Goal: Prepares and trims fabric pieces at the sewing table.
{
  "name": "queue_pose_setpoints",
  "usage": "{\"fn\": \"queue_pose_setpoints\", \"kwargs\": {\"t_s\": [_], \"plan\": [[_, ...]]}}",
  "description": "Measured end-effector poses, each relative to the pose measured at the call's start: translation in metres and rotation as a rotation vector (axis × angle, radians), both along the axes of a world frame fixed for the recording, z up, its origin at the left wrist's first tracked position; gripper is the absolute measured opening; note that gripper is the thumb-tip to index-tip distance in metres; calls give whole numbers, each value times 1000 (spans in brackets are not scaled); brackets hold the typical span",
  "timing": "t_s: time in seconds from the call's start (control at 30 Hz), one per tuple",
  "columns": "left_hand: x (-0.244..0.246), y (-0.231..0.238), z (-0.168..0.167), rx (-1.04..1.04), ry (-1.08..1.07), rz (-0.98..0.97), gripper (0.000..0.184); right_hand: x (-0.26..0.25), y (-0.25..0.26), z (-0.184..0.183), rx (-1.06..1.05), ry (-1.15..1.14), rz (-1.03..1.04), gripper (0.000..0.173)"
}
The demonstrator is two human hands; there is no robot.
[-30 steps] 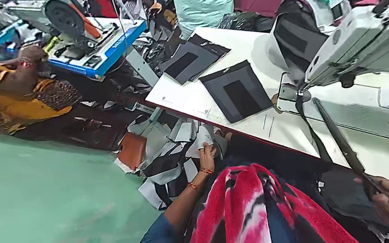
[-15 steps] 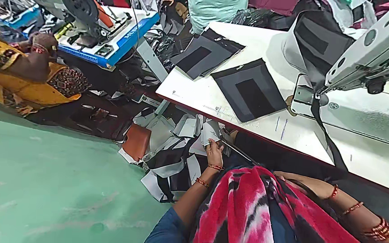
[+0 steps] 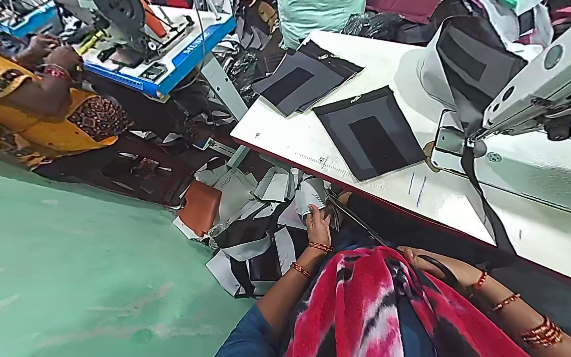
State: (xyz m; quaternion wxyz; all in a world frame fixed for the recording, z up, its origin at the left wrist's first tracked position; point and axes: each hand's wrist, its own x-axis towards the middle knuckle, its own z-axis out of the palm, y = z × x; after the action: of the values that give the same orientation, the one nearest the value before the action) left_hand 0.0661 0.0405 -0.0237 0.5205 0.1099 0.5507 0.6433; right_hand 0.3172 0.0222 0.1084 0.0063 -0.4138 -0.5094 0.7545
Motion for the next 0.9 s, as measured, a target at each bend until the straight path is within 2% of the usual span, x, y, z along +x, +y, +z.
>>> {"fn": "queue_pose_setpoints", "kwargs": {"t_s": [0.07, 0.13, 0.23, 0.37, 0.5, 0.67, 0.73, 0.8, 0.83, 0.87, 0.9], "plan": [[-1, 1, -1, -6, 15, 2, 57, 15, -2, -35, -97, 102, 25, 62], [-1, 1, 0, -14, 18, -2, 57, 17, -4, -37, -138, 88, 34, 64], [1, 3, 2, -13, 14, 9, 57, 17, -5, -32, -166, 97, 36, 56], [3, 2, 5, -29, -1, 5, 57, 14, -5, -34, -201, 70, 16, 61], [6, 2, 5, -40, 0, -3, 56, 10, -4, -30, -179, 84, -6, 55], [7, 0, 5, -30, 11, -23, 57, 2, -5, -28, -59, 102, -68, 33], [6, 0, 4, -29, 9, -28, 57, -6, -3, 3, -44, 73, -96, 21], [6, 1, 6, -24, 5, -33, 58, -31, -1, 63, 10, -242, -72, 20], [6, 2, 8, -19, 9, -29, 57, -32, -1, 63, 20, -284, -50, 19], [5, 3, 10, -22, 27, -21, 57, -19, -2, 34, 46, -180, -15, 18], [2, 5, 13, -37, 55, -10, 56, 1, -2, -15, 85, -34, 19, 22]]}}
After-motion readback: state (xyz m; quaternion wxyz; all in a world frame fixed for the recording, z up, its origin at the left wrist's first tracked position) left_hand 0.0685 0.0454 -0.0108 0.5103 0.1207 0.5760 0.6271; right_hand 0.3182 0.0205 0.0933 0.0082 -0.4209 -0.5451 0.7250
